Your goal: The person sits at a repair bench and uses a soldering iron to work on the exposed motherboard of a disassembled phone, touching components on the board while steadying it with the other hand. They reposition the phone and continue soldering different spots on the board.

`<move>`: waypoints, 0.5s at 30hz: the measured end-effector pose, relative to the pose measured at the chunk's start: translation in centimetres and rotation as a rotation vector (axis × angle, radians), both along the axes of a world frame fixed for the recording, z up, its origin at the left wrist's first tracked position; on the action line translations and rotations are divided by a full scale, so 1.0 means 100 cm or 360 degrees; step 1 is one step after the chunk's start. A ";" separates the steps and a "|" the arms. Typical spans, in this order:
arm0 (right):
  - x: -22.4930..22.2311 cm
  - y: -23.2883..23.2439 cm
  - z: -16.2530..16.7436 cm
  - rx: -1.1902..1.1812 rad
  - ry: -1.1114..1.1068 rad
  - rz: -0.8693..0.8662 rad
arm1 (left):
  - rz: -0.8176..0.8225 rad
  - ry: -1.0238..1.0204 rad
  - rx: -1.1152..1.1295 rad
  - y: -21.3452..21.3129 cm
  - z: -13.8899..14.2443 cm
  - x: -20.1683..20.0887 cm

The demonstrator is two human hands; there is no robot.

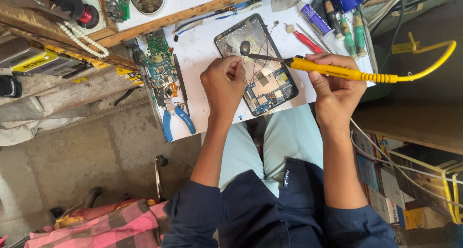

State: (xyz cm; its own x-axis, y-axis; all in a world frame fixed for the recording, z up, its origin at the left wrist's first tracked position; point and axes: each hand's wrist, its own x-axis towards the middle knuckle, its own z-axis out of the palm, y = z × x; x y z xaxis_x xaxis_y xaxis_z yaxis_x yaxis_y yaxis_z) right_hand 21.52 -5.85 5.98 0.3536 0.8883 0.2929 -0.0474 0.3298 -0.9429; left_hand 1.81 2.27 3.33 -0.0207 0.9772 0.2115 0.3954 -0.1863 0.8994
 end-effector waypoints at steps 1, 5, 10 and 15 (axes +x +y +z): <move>0.000 0.000 0.000 0.0001 -0.0004 0.0001 | 0.0004 0.0005 0.0011 0.000 0.000 0.000; -0.001 0.000 0.001 0.0000 -0.0002 0.0007 | -0.0002 0.0001 0.0000 0.000 0.000 0.000; -0.002 -0.001 0.001 -0.0010 0.0004 0.0004 | 0.0004 -0.0010 -0.0009 0.001 0.000 0.000; -0.002 -0.001 0.001 -0.0012 0.0002 0.0010 | -0.0001 0.0006 0.0000 0.000 0.000 -0.001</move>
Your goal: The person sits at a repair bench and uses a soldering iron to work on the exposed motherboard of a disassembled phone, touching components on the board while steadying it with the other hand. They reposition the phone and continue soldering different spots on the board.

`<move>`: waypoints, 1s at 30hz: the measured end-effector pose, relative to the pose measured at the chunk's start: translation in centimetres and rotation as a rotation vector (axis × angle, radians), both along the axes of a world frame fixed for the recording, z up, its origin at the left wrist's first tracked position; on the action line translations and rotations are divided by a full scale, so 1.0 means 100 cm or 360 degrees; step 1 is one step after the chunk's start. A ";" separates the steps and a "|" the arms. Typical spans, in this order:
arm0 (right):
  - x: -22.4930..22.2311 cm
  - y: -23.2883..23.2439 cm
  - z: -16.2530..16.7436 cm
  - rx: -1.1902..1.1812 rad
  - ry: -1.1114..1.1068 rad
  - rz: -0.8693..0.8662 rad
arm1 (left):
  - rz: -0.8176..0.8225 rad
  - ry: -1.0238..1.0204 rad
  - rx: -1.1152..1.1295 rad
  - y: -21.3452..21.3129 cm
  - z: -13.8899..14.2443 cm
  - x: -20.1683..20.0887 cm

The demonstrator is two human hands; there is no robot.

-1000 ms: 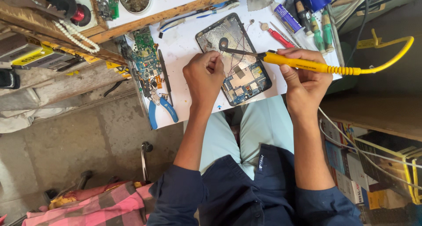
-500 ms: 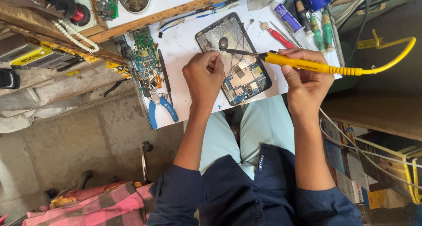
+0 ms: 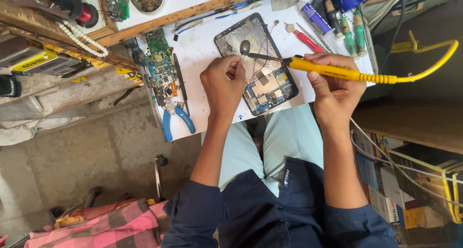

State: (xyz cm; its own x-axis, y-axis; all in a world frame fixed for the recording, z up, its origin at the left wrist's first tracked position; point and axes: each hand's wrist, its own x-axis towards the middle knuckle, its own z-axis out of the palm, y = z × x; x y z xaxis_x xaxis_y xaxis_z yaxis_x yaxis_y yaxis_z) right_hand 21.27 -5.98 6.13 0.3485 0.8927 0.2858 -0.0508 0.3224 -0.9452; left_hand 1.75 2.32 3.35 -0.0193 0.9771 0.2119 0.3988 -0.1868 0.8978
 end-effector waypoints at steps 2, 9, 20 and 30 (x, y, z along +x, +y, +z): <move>0.000 0.000 0.000 -0.0001 -0.0004 0.0002 | 0.0004 -0.0003 0.0009 0.000 0.000 0.001; -0.001 0.000 0.002 -0.0006 -0.0016 0.0008 | 0.0010 0.0009 0.0021 0.000 0.000 0.001; -0.002 0.000 0.002 -0.0005 -0.0009 0.0002 | 0.0014 0.0009 0.0023 0.000 -0.001 0.000; 0.002 0.002 0.000 0.0041 0.0000 -0.0024 | 0.0021 -0.0003 0.0010 0.000 0.000 0.001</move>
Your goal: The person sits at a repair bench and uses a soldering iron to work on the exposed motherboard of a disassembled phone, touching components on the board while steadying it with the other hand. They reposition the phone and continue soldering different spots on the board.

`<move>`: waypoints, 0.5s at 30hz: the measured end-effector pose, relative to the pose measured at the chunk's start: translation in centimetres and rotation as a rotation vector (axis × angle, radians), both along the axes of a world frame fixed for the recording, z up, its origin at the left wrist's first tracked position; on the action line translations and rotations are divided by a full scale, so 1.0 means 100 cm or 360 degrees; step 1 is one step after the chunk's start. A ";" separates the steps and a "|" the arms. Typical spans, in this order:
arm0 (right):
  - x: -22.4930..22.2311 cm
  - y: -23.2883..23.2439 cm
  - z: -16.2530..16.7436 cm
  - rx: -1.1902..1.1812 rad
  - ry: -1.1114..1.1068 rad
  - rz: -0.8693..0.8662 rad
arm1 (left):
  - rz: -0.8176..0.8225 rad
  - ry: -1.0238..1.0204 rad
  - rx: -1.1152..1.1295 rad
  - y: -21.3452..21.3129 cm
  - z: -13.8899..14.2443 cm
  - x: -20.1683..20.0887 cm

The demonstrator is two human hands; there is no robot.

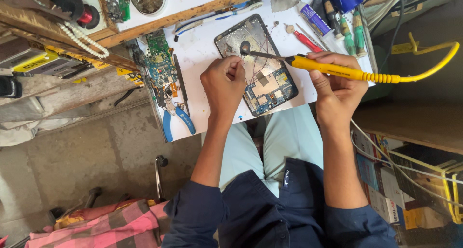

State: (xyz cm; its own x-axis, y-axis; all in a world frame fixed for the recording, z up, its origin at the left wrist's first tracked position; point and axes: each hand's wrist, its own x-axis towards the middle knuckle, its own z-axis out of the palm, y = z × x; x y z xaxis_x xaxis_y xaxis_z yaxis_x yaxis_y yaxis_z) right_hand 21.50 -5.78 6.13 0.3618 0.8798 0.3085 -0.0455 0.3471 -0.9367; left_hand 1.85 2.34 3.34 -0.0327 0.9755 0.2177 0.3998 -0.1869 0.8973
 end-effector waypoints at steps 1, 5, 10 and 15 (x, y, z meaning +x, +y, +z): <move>0.000 0.000 0.000 -0.0002 -0.0010 -0.0009 | -0.0002 0.0001 0.0009 0.000 0.000 0.000; 0.001 0.000 -0.001 0.0005 -0.0024 -0.0013 | -0.0002 0.0006 0.0003 -0.001 0.001 0.000; 0.001 -0.001 -0.002 -0.0004 0.0017 0.0015 | -0.0004 0.0004 -0.0005 0.000 0.000 0.000; 0.002 -0.001 -0.001 -0.0008 0.0019 0.0002 | 0.0023 0.0045 0.0057 0.000 -0.001 0.001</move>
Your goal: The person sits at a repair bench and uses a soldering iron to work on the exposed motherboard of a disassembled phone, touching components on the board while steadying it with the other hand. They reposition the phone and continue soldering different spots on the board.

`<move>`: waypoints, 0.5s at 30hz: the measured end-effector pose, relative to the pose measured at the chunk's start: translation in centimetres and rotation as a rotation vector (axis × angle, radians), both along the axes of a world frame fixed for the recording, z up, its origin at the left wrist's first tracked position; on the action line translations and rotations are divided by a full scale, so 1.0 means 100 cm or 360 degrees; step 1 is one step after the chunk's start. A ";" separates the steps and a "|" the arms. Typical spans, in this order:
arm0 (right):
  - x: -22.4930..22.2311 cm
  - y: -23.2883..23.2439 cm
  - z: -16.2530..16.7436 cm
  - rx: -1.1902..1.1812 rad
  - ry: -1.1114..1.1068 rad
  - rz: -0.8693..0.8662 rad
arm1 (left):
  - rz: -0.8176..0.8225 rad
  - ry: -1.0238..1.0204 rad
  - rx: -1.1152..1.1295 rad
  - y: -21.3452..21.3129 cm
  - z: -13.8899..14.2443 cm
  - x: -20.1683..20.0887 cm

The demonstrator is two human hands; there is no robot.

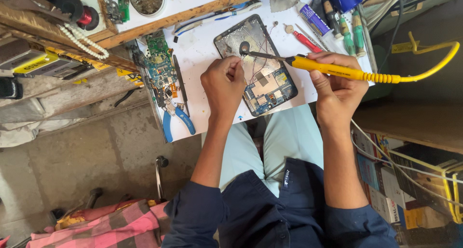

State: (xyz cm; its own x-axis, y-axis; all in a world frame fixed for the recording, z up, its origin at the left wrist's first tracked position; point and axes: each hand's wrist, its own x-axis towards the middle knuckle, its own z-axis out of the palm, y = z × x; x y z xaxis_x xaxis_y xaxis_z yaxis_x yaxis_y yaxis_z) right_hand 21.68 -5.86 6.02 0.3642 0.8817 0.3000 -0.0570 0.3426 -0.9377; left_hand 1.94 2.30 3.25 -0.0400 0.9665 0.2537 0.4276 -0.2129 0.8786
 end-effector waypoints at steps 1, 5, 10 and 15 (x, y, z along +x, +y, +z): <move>0.000 0.000 0.000 0.0001 -0.0005 -0.0005 | -0.0002 0.0005 -0.0016 0.000 0.000 0.000; 0.000 0.000 0.000 0.0005 -0.0015 -0.0006 | -0.0003 0.0015 -0.0032 -0.001 -0.001 0.000; 0.000 -0.001 0.001 0.0000 -0.0003 -0.0002 | 0.0002 0.0041 -0.0016 -0.001 -0.002 0.000; 0.000 0.000 0.000 0.0008 0.0002 0.0002 | 0.0020 0.0057 0.0013 -0.001 -0.003 0.000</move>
